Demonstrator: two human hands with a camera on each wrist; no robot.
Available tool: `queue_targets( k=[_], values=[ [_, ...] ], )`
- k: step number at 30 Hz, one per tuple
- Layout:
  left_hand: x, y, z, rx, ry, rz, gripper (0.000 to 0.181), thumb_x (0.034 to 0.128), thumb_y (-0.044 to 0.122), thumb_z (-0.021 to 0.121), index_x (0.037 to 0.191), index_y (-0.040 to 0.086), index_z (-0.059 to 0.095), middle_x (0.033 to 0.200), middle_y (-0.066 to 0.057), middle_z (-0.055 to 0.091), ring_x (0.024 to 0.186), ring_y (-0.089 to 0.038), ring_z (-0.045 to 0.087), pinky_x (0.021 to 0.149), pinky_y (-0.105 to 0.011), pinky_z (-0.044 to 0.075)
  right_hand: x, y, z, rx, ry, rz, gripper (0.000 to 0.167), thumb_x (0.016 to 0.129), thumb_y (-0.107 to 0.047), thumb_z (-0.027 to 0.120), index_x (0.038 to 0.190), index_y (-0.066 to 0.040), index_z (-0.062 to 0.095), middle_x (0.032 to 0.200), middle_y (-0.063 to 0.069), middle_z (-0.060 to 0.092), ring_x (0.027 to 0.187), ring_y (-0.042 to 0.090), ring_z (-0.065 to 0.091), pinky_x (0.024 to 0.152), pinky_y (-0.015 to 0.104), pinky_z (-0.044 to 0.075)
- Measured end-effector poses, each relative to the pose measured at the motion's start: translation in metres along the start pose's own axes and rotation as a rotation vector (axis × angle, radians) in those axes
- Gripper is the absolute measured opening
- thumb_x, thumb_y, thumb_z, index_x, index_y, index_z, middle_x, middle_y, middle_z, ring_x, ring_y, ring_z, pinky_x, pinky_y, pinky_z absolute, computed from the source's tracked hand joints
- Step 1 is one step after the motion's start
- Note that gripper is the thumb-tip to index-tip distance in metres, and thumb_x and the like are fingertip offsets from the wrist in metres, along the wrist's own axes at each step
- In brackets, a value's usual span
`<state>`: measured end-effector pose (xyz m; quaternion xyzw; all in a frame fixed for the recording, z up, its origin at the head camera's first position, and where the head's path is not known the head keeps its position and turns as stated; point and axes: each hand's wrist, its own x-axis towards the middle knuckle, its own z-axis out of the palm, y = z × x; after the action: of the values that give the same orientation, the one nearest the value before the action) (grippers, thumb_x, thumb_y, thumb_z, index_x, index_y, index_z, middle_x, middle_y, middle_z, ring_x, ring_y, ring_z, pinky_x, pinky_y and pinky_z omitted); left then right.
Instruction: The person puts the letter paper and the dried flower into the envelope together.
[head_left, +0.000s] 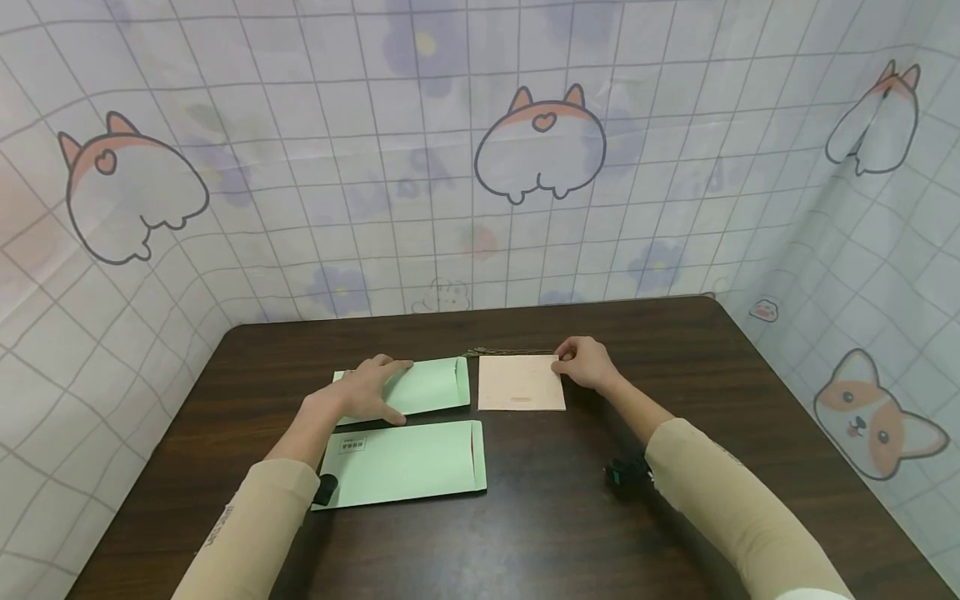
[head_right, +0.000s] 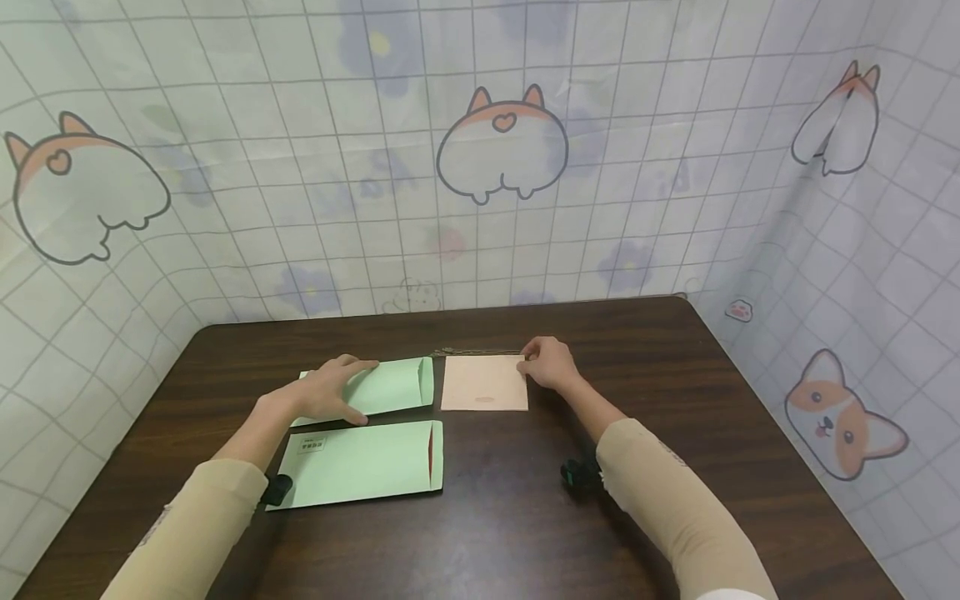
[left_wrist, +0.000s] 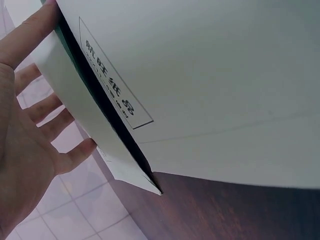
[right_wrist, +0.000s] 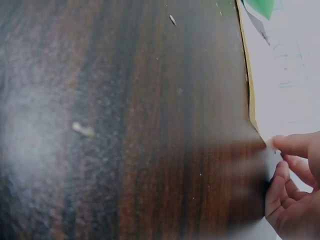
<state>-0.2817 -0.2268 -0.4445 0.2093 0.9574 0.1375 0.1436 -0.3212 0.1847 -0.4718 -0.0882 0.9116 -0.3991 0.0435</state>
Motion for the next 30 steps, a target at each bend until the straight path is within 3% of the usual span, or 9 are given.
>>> queue_targets(
  k=[11, 19, 30],
  values=[
    [0.0, 0.0, 0.0, -0.002, 0.001, -0.003, 0.099, 0.0827, 0.044, 0.087, 0.161, 0.014, 0.035, 0.156, -0.022, 0.035, 0.142, -0.045, 0.035, 0.105, -0.077, 0.026, -0.002, 0.005, -0.009, 0.305, -0.079, 0.076, 0.024, 0.104, -0.01, 0.06, 0.119, 0.009, 0.063, 0.101, 0.019, 0.066, 0.086, 0.027, 0.064, 0.077, 0.038, 0.058],
    [0.0, 0.003, -0.001, -0.009, -0.006, -0.01, 0.098, 0.0835, 0.042, 0.086, 0.162, 0.014, 0.034, 0.156, -0.023, 0.034, 0.142, -0.046, 0.034, 0.104, -0.076, 0.029, 0.003, 0.007, -0.011, 0.485, -0.097, 0.14, 0.028, 0.104, -0.009, 0.061, 0.125, 0.01, 0.061, 0.102, 0.014, 0.064, 0.087, 0.022, 0.063, 0.081, 0.033, 0.058],
    [0.001, 0.003, -0.002, -0.007, -0.003, -0.003, 0.099, 0.083, 0.041, 0.087, 0.161, 0.013, 0.034, 0.155, -0.024, 0.034, 0.141, -0.047, 0.035, 0.103, -0.077, 0.029, 0.005, -0.001, -0.013, 0.583, -0.065, 0.137, 0.028, 0.104, -0.005, 0.06, 0.126, 0.013, 0.058, 0.102, 0.013, 0.062, 0.082, 0.017, 0.064, 0.083, 0.034, 0.058]
  ],
)
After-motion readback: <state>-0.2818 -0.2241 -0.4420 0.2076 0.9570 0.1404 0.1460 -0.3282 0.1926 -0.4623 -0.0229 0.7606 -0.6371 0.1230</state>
